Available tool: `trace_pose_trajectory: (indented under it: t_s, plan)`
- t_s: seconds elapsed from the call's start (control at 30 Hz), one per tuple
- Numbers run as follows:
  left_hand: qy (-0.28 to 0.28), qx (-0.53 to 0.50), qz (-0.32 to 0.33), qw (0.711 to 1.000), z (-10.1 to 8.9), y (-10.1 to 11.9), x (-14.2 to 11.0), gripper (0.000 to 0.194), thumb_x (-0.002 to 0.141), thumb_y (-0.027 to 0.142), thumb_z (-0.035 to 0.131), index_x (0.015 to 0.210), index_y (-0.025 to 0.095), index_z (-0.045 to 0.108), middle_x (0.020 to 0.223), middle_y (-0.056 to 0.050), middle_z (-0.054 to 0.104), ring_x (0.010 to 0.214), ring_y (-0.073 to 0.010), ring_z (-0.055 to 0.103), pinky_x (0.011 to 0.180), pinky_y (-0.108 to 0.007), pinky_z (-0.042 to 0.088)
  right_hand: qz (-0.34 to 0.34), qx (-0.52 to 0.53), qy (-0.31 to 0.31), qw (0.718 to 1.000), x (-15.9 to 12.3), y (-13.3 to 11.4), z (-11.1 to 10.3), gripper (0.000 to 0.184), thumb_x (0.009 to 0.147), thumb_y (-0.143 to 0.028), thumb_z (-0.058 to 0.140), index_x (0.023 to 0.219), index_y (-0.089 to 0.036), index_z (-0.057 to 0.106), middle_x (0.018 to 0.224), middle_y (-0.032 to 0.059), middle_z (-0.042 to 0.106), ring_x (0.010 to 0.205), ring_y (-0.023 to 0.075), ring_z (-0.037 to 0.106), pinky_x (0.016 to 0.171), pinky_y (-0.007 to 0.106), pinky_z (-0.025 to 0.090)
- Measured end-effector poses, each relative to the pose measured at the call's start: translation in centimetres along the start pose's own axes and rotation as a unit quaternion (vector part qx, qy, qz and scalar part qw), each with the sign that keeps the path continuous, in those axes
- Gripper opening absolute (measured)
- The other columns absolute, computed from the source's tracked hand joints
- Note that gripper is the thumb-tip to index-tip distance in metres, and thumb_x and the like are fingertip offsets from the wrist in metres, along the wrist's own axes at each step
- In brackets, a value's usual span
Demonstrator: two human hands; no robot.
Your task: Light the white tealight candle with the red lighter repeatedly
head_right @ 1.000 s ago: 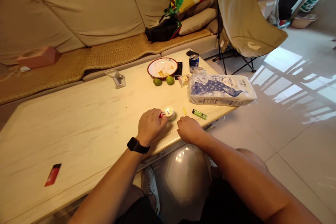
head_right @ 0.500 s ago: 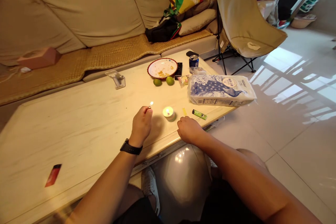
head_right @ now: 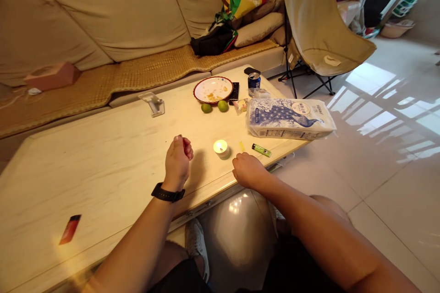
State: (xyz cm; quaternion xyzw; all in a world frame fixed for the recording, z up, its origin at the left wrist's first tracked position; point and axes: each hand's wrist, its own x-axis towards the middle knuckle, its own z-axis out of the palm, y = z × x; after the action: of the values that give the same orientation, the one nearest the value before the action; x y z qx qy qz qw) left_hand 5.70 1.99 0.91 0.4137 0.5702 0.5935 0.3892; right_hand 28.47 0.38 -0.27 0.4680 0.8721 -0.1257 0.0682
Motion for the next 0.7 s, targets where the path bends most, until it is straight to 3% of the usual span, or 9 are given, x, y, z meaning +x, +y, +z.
trace_pose_trajectory:
  t_s: [0.7]
  plan:
    - [0.003,0.008,-0.004,1.000,-0.23,0.04,-0.04,0.043,0.102,0.059,0.043,0.082,0.023,0.053,0.066,0.002,0.042,0.054,-0.0122,0.040,0.048,-0.027,0.034,0.001,0.005,0.012,1.000,0.02,0.12,0.21,0.027,0.098,-0.031,0.055,0.109,-0.012,0.071,0.111,0.0171,0.070,0.110,0.0285,0.061,0.096,0.035,0.046]
